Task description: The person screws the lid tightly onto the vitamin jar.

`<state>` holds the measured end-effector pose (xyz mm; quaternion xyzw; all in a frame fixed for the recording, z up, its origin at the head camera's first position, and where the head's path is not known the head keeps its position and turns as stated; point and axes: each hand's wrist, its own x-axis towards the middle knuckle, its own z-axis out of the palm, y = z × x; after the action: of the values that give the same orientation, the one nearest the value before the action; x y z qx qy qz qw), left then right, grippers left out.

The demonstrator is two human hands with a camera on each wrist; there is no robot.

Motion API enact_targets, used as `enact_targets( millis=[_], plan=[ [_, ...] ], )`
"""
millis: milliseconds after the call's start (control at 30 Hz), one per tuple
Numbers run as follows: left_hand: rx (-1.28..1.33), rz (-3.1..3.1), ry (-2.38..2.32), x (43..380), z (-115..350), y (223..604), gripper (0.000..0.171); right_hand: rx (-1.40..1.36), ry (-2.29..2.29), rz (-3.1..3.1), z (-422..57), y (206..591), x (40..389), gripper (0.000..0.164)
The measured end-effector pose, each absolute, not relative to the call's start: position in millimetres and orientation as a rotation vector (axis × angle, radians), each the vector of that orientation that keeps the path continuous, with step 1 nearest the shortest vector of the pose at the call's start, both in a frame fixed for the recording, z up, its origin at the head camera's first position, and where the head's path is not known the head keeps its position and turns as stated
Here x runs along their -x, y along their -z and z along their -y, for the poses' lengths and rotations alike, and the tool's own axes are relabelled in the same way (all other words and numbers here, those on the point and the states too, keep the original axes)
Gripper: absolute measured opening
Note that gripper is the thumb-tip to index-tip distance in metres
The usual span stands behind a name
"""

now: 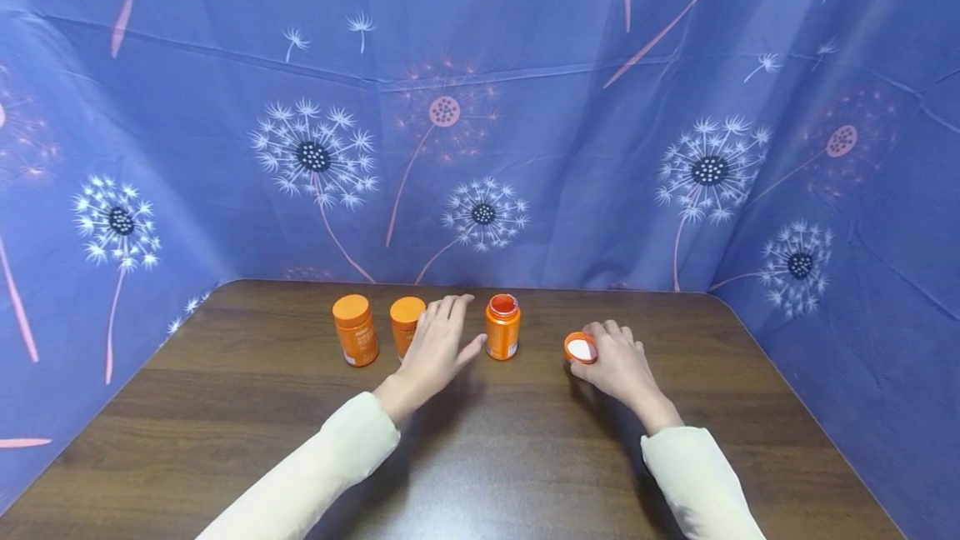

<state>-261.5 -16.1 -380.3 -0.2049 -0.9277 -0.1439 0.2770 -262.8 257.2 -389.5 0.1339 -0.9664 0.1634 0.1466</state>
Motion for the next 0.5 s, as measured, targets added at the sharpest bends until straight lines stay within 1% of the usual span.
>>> enact_targets(
  millis=[167, 500],
  plan=[
    [0.526, 2.519, 0.363, 269, 8, 388, 0.058, -0.395, -0.522, 2.774, -252, 384, 260, 0.051],
    [0.49, 2.58, 0.374, 279, -5, 400, 0.063, -0.423, -0.551, 2.75, -247, 384, 255, 0.05]
  ],
)
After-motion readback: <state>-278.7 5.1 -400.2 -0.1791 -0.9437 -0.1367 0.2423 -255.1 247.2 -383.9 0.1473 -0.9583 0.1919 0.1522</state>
